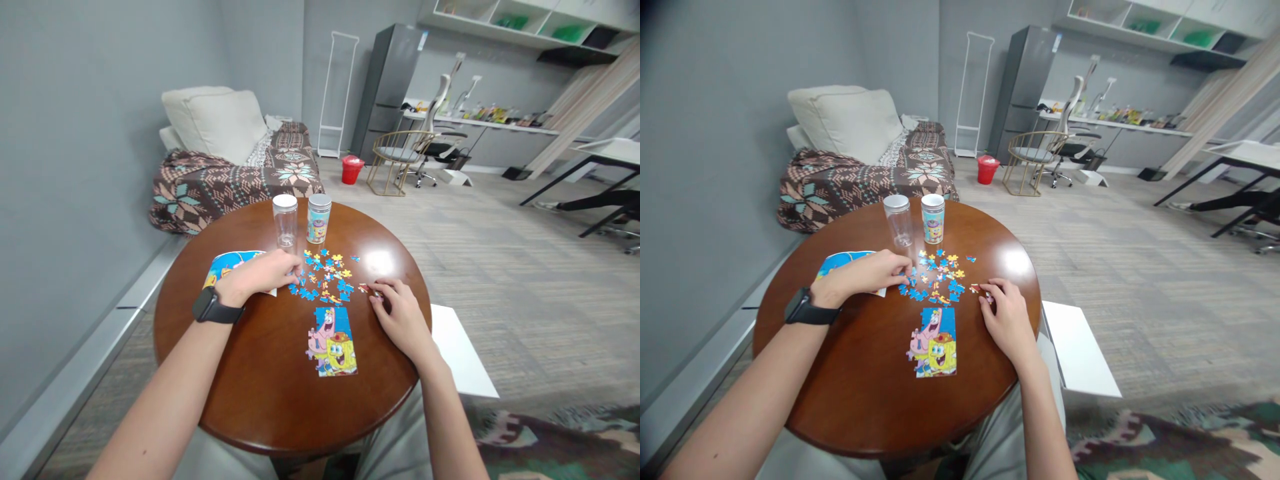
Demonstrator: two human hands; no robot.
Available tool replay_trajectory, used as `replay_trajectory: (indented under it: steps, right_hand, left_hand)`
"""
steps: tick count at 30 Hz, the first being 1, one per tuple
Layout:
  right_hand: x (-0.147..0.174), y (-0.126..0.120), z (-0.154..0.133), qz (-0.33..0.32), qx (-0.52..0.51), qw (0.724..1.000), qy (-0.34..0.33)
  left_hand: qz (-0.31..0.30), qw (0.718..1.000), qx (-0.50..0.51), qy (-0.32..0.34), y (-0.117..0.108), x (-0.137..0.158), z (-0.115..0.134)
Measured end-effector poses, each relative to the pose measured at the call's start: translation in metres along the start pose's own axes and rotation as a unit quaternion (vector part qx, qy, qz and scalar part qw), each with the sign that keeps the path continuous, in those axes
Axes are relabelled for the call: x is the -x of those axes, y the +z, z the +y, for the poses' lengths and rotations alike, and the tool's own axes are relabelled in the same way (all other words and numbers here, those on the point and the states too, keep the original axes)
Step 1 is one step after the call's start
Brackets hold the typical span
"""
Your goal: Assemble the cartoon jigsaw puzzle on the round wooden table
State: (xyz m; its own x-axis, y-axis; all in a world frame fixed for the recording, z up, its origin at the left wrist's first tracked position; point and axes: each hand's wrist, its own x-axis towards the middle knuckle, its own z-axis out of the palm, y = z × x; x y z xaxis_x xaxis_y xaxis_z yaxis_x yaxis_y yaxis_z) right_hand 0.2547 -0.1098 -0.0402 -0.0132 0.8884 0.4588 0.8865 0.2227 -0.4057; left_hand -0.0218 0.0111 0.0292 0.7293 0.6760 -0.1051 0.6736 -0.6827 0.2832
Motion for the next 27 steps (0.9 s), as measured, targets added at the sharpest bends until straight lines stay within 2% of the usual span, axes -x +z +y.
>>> replay_trajectory:
  steps: [10,13,15,18,21,23,25,27]
  right_hand:
    - [0.0,-0.002,-0.001,0.006,-0.01,1.0,0.0]
    - [-0.012,-0.006,-0.013,-0.008,-0.028,0.998,-0.049]
    - [-0.03,-0.006,-0.022,-0.076,-0.028,0.991,-0.11]
    - [-0.073,0.0,-0.031,-0.174,-0.009,0.971,-0.164]
    - [-0.117,0.011,-0.034,-0.283,-0.021,0.945,-0.159]
    - [-0.136,0.017,-0.033,-0.368,-0.018,0.919,-0.14]
    - [-0.141,0.021,-0.03,-0.399,-0.045,0.908,-0.119]
    - [-0.138,0.024,-0.028,-0.382,-0.085,0.911,-0.13]
  left_hand:
    - [0.009,1.0,-0.007,-0.008,0.001,0.0,0.0]
    - [0.005,1.0,-0.015,-0.012,0.002,0.0,0.002]
    - [0.002,1.0,-0.023,-0.012,0.003,0.0,0.004]
    - [0.002,0.999,-0.035,-0.014,0.003,-0.001,0.005]
    - [0.0,0.999,-0.04,-0.018,0.003,-0.001,0.004]
    - [-0.001,0.999,-0.041,-0.015,0.003,-0.001,0.003]
    - [0.0,0.999,-0.046,-0.013,0.002,-0.001,0.001]
    - [0.004,0.998,-0.056,-0.015,0.002,-0.001,0.0]
